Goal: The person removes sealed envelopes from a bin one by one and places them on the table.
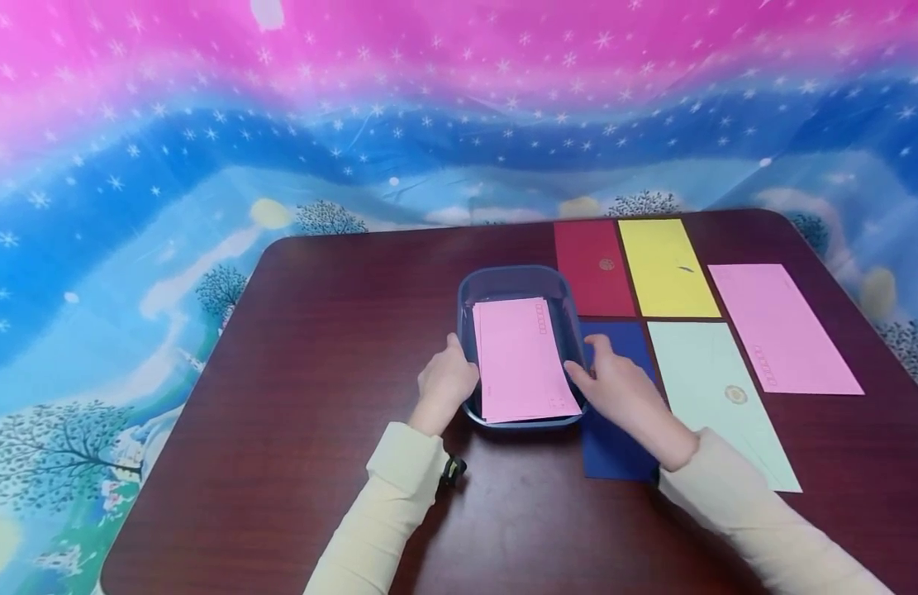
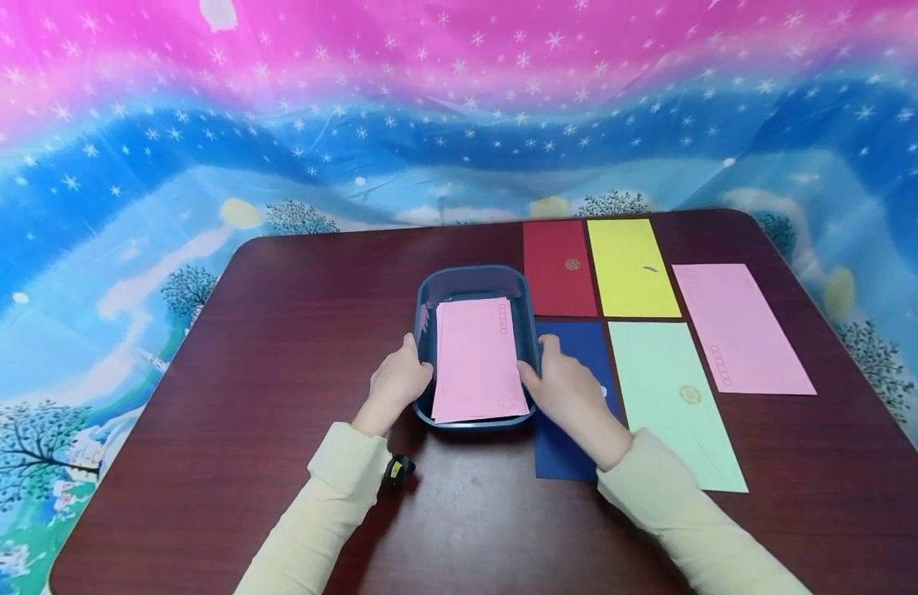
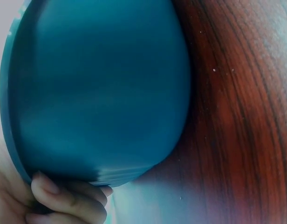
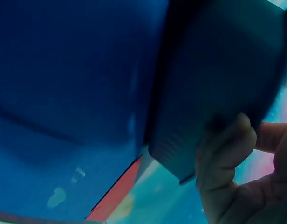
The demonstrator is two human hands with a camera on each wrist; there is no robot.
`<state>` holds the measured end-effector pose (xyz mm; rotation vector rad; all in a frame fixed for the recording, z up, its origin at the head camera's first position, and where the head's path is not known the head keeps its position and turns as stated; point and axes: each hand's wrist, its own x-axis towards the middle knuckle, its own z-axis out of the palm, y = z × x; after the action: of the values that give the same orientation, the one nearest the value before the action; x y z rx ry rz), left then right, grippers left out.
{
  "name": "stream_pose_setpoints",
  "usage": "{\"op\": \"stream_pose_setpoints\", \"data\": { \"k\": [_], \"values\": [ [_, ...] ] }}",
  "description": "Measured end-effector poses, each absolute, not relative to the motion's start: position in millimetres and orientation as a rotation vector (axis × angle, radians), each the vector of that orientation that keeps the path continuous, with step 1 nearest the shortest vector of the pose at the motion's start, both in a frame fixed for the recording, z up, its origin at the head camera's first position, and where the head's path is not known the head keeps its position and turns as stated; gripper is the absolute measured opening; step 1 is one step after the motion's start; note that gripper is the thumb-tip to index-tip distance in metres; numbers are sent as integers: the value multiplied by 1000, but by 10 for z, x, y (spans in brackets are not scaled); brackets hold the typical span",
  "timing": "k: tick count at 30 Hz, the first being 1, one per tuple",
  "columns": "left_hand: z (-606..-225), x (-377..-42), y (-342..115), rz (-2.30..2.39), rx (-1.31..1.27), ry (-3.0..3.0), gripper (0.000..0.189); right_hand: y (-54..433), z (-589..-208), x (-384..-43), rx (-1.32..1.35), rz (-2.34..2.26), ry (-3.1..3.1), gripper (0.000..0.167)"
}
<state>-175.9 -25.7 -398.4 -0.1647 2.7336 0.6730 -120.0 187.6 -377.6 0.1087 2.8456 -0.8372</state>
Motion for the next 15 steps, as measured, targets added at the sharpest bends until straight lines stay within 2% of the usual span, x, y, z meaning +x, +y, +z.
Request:
{"op": "stream_pose_setpoints", "data": {
  "k": [4,9,15],
  "values": [
    [-3982,-1757,-256,672,-169,2731,65,1784,-3830,-1230,188,-735,2822,62],
    [-3976,-1757,-251,690,-163,2736,65,1778,-3846,-1228,195,-698,2835,45],
    [-3996,-1747,-260,750,-183,2731,63,1749,-3865,-1203,183,-596,2849,45]
  ]
}}
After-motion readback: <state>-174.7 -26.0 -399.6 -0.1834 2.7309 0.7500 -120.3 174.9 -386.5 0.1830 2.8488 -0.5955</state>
